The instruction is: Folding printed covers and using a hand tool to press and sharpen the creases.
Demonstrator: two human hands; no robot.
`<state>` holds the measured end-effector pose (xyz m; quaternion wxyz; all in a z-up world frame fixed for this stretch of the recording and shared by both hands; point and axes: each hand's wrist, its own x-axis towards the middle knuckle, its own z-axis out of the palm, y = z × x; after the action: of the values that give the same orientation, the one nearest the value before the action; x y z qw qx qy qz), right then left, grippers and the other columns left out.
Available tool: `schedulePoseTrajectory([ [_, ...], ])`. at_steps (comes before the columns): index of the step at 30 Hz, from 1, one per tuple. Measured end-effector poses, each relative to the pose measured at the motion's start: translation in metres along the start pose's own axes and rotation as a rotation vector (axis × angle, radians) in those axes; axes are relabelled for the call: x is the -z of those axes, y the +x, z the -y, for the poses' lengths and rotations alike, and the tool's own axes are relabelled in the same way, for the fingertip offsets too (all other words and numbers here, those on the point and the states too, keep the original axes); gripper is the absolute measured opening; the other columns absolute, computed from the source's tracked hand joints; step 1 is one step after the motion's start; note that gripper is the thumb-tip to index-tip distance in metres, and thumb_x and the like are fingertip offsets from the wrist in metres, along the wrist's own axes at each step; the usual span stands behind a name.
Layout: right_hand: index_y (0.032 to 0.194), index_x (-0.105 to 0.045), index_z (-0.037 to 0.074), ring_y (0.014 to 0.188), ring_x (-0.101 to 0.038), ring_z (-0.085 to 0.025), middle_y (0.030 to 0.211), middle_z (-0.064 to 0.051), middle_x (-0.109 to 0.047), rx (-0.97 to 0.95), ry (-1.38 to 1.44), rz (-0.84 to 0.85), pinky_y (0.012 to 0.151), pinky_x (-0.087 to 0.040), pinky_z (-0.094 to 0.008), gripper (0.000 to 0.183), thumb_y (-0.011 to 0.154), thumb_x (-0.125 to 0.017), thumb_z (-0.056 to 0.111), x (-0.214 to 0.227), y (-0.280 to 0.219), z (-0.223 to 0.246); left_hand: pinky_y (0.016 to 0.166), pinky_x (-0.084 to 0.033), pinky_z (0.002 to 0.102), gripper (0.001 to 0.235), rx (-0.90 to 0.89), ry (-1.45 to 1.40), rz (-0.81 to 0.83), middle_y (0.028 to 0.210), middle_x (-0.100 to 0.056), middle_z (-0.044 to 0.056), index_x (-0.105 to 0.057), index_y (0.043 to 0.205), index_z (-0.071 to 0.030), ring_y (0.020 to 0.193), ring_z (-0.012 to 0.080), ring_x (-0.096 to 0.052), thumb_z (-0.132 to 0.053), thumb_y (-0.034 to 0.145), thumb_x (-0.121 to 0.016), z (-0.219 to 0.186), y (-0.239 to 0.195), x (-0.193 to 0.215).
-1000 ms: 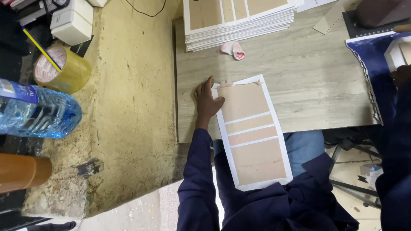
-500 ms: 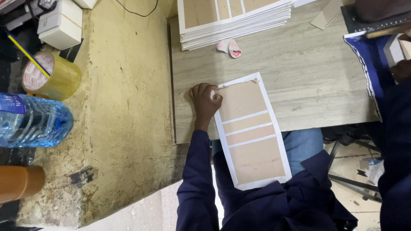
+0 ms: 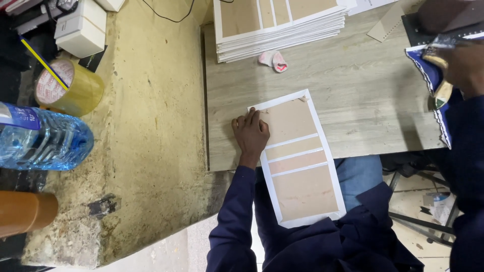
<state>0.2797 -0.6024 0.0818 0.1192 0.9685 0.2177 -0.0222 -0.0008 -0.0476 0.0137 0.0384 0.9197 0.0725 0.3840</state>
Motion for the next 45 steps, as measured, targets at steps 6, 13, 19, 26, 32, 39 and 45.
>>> schedulePoseTrajectory([
  [6, 0.161, -0.056, 0.012, 0.149, -0.05, -0.039, 0.17, -0.014, -0.049, 0.558, 0.641, -0.215, 0.118, -0.042, -0.05, 0.067, 0.097, -0.056, -0.01, 0.102, 0.125, 0.245, 0.099, -0.044, 0.055, 0.052, 0.006, 0.005, 0.122, 0.134, -0.069, 0.007, -0.07, 0.139, -0.012, 0.11, 0.0338, -0.061, -0.015, 0.088, -0.066, 0.001, 0.002, 0.004],
  [13, 0.133, -0.078, 0.007, 0.126, -0.065, -0.052, 0.136, -0.025, -0.069, 0.637, 0.591, -0.126, 0.104, -0.058, -0.055, 0.042, 0.092, -0.079, 0.007, 0.074, 0.187, 0.43, 0.111, -0.034, 0.059, 0.045, 0.048, -0.134, 0.148, 0.139, -0.072, 0.011, -0.076, 0.132, -0.01, 0.125, 0.0347, -0.058, -0.018, 0.089, -0.064, 0.002, 0.004, 0.008],
  [19, 0.11, -0.079, 0.008, 0.112, -0.074, -0.046, 0.115, -0.021, -0.075, 0.764, 0.766, 0.231, 0.095, -0.057, -0.055, 0.024, 0.086, -0.085, 0.011, 0.084, 0.134, 0.414, 0.1, -0.041, 0.05, 0.035, 0.078, -0.043, 0.009, 0.122, -0.081, 0.005, -0.083, 0.115, -0.016, 0.097, 0.0289, -0.068, -0.023, 0.084, -0.067, 0.002, 0.001, -0.004],
  [26, 0.098, -0.085, 0.02, 0.101, -0.079, -0.033, 0.103, -0.006, -0.08, 0.478, 0.575, 0.286, 0.087, -0.06, -0.05, 0.017, 0.082, -0.09, 0.021, 0.07, 0.14, 0.364, 0.099, -0.042, 0.05, 0.037, 0.104, -0.003, 0.016, 0.122, -0.08, 0.006, -0.078, 0.116, -0.016, 0.098, 0.0291, -0.068, -0.022, 0.081, -0.069, 0.007, -0.011, -0.023],
  [32, 0.096, -0.081, 0.017, 0.101, -0.076, -0.039, 0.104, -0.009, -0.076, 0.638, 0.564, 0.131, 0.084, -0.06, -0.054, 0.015, 0.084, -0.088, 0.023, 0.083, 0.131, 0.474, 0.1, -0.041, 0.051, 0.065, 0.14, 0.062, 0.016, 0.117, -0.069, 0.011, -0.058, 0.134, -0.011, 0.103, 0.0309, -0.063, -0.025, 0.073, -0.074, 0.002, -0.008, -0.017],
  [39, 0.108, -0.079, 0.019, 0.107, -0.075, -0.038, 0.113, -0.01, -0.075, 0.626, 0.623, -0.046, 0.094, -0.059, -0.052, 0.017, 0.097, -0.072, 0.03, 0.098, 0.12, 0.517, 0.102, -0.036, 0.055, 0.08, 0.37, -0.072, 0.03, 0.124, -0.054, 0.015, -0.044, 0.143, -0.008, 0.108, 0.0375, -0.056, -0.027, 0.072, -0.075, 0.011, -0.012, -0.017],
  [45, 0.134, -0.065, 0.007, 0.131, -0.061, -0.043, 0.135, -0.022, -0.066, 0.551, 0.549, -0.235, 0.11, -0.045, -0.057, 0.042, 0.106, -0.064, 0.039, 0.104, 0.069, 0.478, 0.093, -0.042, 0.045, 0.048, 0.688, -0.63, -0.205, 0.112, -0.059, 0.009, -0.051, 0.135, -0.008, 0.097, 0.0282, -0.06, -0.014, 0.089, -0.06, 0.043, -0.024, -0.025],
])
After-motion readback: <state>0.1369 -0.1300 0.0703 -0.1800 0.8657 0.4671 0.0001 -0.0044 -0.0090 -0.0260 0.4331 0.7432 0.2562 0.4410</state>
